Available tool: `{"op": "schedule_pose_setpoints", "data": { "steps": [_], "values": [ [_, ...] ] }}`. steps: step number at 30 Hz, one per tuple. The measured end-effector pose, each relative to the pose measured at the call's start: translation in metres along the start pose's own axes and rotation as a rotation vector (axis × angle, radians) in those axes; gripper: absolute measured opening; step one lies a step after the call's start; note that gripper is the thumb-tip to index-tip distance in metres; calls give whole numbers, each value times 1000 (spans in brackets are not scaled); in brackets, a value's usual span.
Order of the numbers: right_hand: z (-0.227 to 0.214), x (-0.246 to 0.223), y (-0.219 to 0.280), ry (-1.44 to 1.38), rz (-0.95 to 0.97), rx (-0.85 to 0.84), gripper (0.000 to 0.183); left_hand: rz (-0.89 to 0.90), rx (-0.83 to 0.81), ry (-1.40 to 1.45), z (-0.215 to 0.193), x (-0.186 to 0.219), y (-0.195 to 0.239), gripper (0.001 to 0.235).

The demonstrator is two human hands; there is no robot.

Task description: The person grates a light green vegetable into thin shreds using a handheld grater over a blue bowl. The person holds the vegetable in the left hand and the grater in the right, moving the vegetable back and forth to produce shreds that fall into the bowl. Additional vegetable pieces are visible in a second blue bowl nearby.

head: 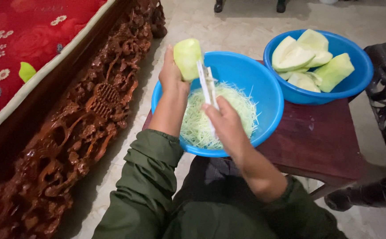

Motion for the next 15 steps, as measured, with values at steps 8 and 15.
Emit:
{"op": "schedule_pose_setpoints", "data": {
  "steps": [8, 15],
  "values": [
    [9, -34, 19, 224, 140, -113, 48, -26, 187, -131, 7, 42, 41, 57],
    [-9, -63, -44, 52, -64, 44, 37, -97, -44, -279, 10, -7, 64, 33]
  ]
}}
Point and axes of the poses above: each hand's wrist, its own y-axis away from the middle knuckle, its own z-axis out of the palm, x = y × z, the point moved 10 cm from there along -y, towards the middle knuckle, and after that the axes turned 2 degrees about z, right-handed, at the moved point
